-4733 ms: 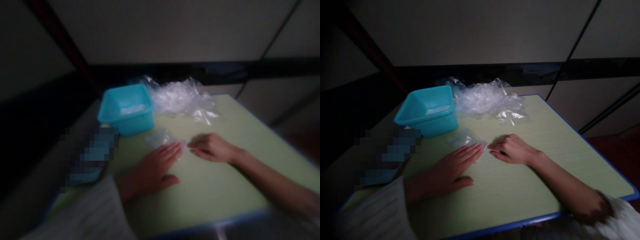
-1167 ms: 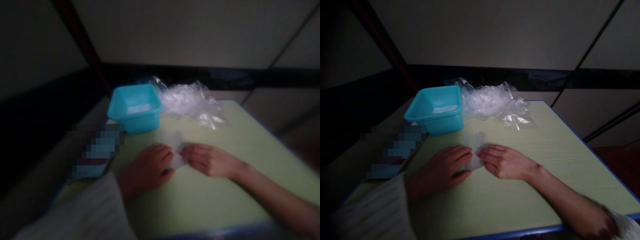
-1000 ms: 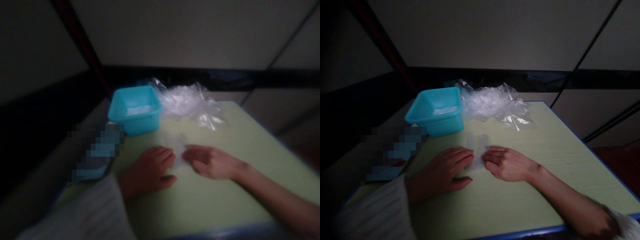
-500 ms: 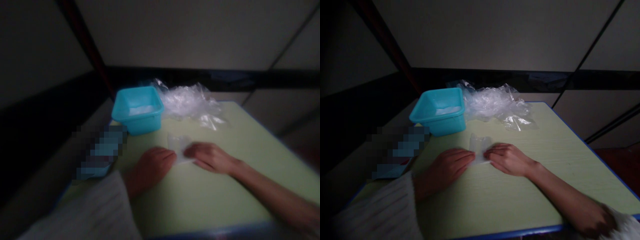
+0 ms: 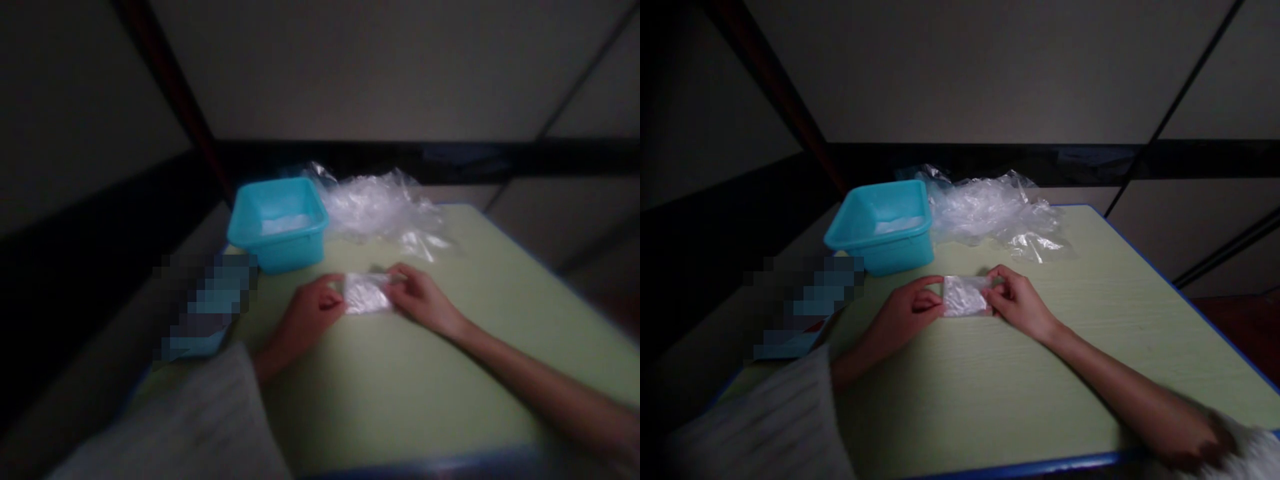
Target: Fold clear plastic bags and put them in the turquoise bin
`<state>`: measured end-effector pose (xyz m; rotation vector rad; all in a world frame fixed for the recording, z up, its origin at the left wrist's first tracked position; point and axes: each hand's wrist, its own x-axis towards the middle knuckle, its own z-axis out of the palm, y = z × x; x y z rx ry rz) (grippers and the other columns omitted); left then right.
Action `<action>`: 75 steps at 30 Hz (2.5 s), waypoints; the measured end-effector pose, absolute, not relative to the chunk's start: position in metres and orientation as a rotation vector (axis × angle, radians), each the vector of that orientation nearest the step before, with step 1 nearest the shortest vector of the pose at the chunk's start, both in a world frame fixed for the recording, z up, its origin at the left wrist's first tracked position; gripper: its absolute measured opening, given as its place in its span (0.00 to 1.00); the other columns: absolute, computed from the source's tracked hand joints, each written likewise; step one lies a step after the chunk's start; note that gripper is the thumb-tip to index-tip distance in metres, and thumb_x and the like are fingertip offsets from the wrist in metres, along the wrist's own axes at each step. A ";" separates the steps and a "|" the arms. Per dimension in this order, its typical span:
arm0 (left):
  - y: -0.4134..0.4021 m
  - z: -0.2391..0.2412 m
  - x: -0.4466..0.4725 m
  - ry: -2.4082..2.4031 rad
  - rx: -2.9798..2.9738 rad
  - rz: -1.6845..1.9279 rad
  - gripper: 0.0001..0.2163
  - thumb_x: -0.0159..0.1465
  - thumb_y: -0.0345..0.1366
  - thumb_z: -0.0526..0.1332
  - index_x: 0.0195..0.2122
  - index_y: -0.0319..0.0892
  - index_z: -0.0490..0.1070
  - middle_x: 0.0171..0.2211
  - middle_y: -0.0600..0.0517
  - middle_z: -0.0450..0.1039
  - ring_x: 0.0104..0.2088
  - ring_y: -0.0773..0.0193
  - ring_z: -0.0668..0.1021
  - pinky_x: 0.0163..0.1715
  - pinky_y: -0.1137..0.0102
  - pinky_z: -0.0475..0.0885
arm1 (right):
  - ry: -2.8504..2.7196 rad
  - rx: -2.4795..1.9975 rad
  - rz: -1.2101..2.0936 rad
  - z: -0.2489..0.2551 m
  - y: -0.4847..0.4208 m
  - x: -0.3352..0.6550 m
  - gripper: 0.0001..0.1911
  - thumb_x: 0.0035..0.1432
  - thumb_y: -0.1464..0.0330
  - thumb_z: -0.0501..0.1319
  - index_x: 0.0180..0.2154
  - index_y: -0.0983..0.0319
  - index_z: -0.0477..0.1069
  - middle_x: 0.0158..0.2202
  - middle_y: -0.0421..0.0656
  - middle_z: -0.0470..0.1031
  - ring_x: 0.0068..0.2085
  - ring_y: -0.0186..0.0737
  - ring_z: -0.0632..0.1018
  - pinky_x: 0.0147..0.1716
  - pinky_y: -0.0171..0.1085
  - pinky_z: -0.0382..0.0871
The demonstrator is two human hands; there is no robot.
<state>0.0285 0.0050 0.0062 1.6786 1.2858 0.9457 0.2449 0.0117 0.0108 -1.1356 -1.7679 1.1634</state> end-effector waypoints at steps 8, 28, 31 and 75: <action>0.007 0.005 0.030 1.312 1.537 0.951 0.26 0.51 0.25 0.62 0.52 0.38 0.60 0.24 0.58 0.73 0.27 0.66 0.78 0.29 0.73 0.73 | -2.143 -0.996 0.270 0.023 -0.004 0.244 0.15 0.61 0.65 0.54 0.47 0.65 0.63 0.45 0.53 0.71 0.45 0.45 0.73 0.43 0.46 0.70; -0.012 0.013 0.027 1.246 2.589 0.860 0.18 0.60 0.33 0.56 0.52 0.38 0.62 0.51 0.42 0.67 0.51 0.54 0.71 0.50 0.60 0.68 | -2.712 -0.999 0.119 0.010 -0.007 0.237 0.41 0.62 0.48 0.45 0.64 0.71 0.43 0.65 0.56 0.45 0.66 0.47 0.48 0.62 0.51 0.41; -0.015 0.009 0.028 1.078 2.837 0.618 0.25 0.65 0.39 0.52 0.61 0.33 0.51 0.62 0.38 0.53 0.62 0.53 0.57 0.60 0.58 0.56 | -2.729 -1.013 0.119 0.010 -0.006 0.238 0.42 0.61 0.47 0.44 0.64 0.72 0.43 0.65 0.57 0.46 0.65 0.48 0.48 0.62 0.52 0.42; -0.012 0.005 0.014 1.039 2.790 0.340 0.35 0.61 0.46 0.57 0.64 0.34 0.44 0.65 0.38 0.44 0.65 0.54 0.48 0.61 0.58 0.48 | -2.683 -0.690 0.015 0.023 0.008 0.265 0.15 0.63 0.63 0.54 0.45 0.63 0.71 0.52 0.50 0.71 0.54 0.46 0.70 0.54 0.50 0.62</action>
